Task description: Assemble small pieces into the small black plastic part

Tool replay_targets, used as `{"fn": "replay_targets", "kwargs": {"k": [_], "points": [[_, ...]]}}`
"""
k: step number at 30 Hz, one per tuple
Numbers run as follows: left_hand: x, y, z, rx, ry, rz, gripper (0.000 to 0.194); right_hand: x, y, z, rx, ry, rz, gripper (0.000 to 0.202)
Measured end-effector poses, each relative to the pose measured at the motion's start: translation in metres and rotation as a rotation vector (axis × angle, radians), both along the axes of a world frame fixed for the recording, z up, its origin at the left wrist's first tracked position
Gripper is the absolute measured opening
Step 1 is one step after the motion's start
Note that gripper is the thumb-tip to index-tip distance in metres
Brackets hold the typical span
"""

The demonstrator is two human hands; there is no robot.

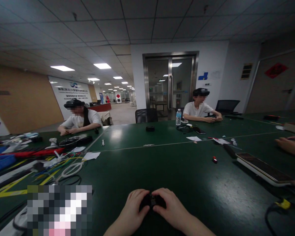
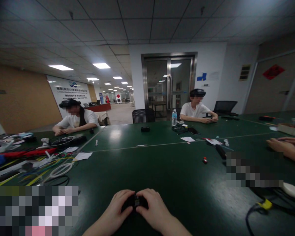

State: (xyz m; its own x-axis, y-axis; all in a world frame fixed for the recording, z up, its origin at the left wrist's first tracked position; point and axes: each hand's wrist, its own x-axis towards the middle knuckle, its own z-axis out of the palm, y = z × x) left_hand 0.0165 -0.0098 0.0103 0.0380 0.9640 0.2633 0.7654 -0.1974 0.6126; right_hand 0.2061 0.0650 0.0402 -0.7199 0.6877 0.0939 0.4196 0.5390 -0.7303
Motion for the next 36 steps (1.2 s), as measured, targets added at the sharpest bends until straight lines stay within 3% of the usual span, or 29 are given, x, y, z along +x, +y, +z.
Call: {"fn": "replay_targets", "kwargs": {"k": [11,20,25,32,36], "points": [[0.002,0.002,0.008,-0.042,0.036,-0.009,0.039,-0.001,0.000,0.003,-0.011,0.017,-0.001,0.034],[-0.005,0.006,-0.006,0.055,0.054,-0.060,0.041,-0.003,0.003,-0.001,0.008,0.049,0.021,0.033],[-0.007,0.008,-0.010,0.028,0.082,-0.066,0.044,-0.004,0.008,-0.007,0.016,0.018,0.038,0.035],[0.004,0.003,0.009,-0.074,0.029,-0.008,0.047,-0.003,0.007,-0.006,-0.018,0.059,0.042,0.033],[0.008,0.003,0.020,-0.148,0.030,0.011,0.043,-0.003,0.008,-0.001,-0.049,0.013,0.033,0.046]]}}
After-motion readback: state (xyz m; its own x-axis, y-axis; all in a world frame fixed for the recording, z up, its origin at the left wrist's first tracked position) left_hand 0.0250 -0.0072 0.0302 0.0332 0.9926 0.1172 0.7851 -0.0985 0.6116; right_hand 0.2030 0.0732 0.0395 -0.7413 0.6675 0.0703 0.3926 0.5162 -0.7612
